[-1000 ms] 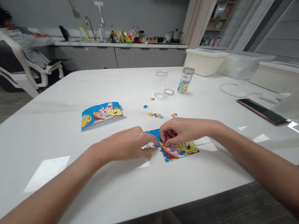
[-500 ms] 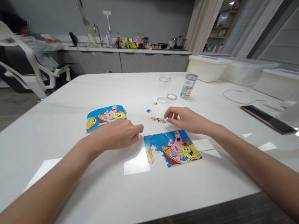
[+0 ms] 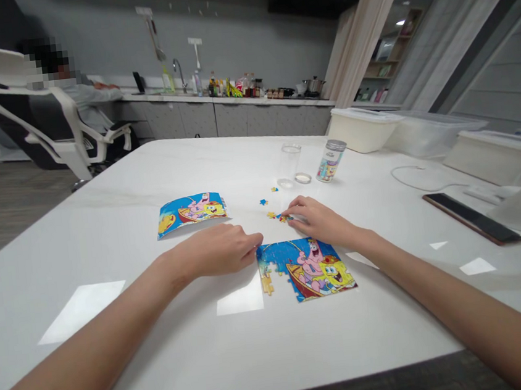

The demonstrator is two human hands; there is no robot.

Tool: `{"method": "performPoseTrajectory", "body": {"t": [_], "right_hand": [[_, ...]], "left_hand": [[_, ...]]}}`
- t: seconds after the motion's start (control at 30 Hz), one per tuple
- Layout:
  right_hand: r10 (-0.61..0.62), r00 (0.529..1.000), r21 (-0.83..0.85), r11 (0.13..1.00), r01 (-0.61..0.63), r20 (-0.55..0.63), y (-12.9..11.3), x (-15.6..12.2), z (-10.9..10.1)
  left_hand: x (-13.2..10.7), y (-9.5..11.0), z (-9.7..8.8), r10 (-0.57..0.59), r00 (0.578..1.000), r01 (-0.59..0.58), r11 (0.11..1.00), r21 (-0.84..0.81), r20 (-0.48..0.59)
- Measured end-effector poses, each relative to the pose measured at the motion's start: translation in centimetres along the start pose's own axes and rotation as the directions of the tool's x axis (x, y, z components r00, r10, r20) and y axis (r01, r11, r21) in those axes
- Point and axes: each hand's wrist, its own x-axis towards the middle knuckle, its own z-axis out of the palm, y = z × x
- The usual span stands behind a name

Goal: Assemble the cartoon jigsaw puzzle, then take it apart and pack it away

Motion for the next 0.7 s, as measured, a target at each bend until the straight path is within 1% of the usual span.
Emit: {"method": "performPoseTrajectory", "body": {"t": [0.17, 0.27, 0.4, 0.57, 0.7], "right_hand": [[0.042, 0.999, 0.088, 0.995, -0.041, -0.011, 0.49, 0.1, 0.01], [0.077, 0.997, 0.139, 0.987, -0.077, 0.004, 0.51, 0.11, -0.27], [0.117, 0.993, 0.148, 0.982, -0.12, 0.025, 0.14, 0.09, -0.33], [0.173, 0.985, 0.13, 0.976, -0.172, 0.009, -0.05, 0.15, -0.01], [0.205, 0.979, 0.204, 0.959, -0.198, -0.014, 0.11, 0.39, -0.15]], "left_hand": [[0.09, 0.32, 0.06, -0.004, 1.0, 0.004, 1.0, -0.021, 0.015], [0.05, 0.33, -0.02, -0.014, 1.0, 0.014, 1.0, -0.012, 0.027], [0.02, 0.36, -0.23, -0.01, 1.0, 0.01, 1.0, -0.02, 0.027], [0.08, 0.31, -0.16, 0.001, 1.0, 0.0, 0.998, -0.061, 0.014], [0.02, 0.22, -0.08, -0.015, 1.0, 0.016, 0.991, -0.129, 0.01]]}}
